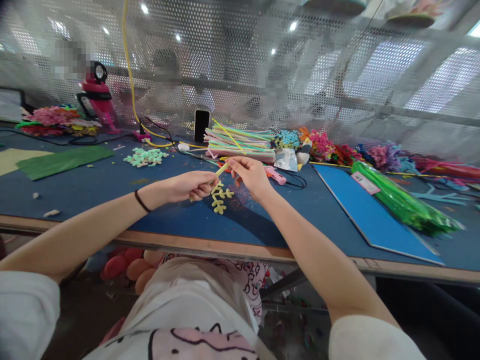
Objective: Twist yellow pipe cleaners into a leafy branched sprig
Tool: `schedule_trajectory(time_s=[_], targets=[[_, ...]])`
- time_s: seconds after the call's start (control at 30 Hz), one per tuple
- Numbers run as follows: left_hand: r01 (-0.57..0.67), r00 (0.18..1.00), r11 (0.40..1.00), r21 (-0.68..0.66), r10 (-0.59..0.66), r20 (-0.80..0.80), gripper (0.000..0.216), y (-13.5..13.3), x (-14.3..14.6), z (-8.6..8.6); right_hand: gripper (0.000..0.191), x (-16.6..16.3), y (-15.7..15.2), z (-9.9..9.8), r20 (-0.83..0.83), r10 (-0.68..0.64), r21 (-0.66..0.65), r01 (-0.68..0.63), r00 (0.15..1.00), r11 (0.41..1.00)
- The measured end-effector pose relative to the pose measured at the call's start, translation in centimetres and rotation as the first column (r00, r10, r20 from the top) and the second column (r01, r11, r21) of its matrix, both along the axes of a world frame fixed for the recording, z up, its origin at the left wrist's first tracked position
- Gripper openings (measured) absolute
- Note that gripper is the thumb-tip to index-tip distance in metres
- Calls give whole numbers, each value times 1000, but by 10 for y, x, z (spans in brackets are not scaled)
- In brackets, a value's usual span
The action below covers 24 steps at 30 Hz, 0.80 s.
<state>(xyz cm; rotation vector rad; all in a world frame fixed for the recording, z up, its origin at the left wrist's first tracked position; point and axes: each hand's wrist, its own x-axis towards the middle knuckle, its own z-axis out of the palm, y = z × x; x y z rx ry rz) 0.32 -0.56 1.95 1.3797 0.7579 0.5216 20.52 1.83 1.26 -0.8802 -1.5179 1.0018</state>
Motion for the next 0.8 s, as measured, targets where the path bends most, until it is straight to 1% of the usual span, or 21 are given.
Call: schedule_trajectory(time_s=[0.2, 0.37, 0.53, 0.63, 0.7, 0.73, 0.8], targets=[[-27, 1000, 999, -27, 27, -2, 27, 0, 1, 0, 40, 2, 4, -2, -18, -9, -20, 9, 1000, 1000], [-37, 998, 999, -23, 36, -43, 26, 0, 0, 1, 38, 2, 4, -2, -32, -13, -32, 12, 999, 999], [66, 997, 998, 20, -65, -35, 27, 2, -5, -1, 33, 0, -2, 0, -7, 7, -92, -8, 1000, 996], [72, 997, 996, 54, -71, -25, 26, 5, -9, 0, 31, -2, -8, 0, 78, 70, -107, -61, 994, 992], [55, 998, 994, 90, -53, -23, 26, 7, -12, 2, 33, -4, -12, 1, 172, 100, -52, -93, 980, 994], [50, 999, 994, 102, -48, -23, 26, 8, -14, 3, 34, -4, -13, 1, 230, 96, 6, -101, 968, 995], [51, 998, 993, 110, -48, -27, 26, 10, -17, 4, 33, -4, -15, 2, 349, 49, 169, -114, 936, 979]])
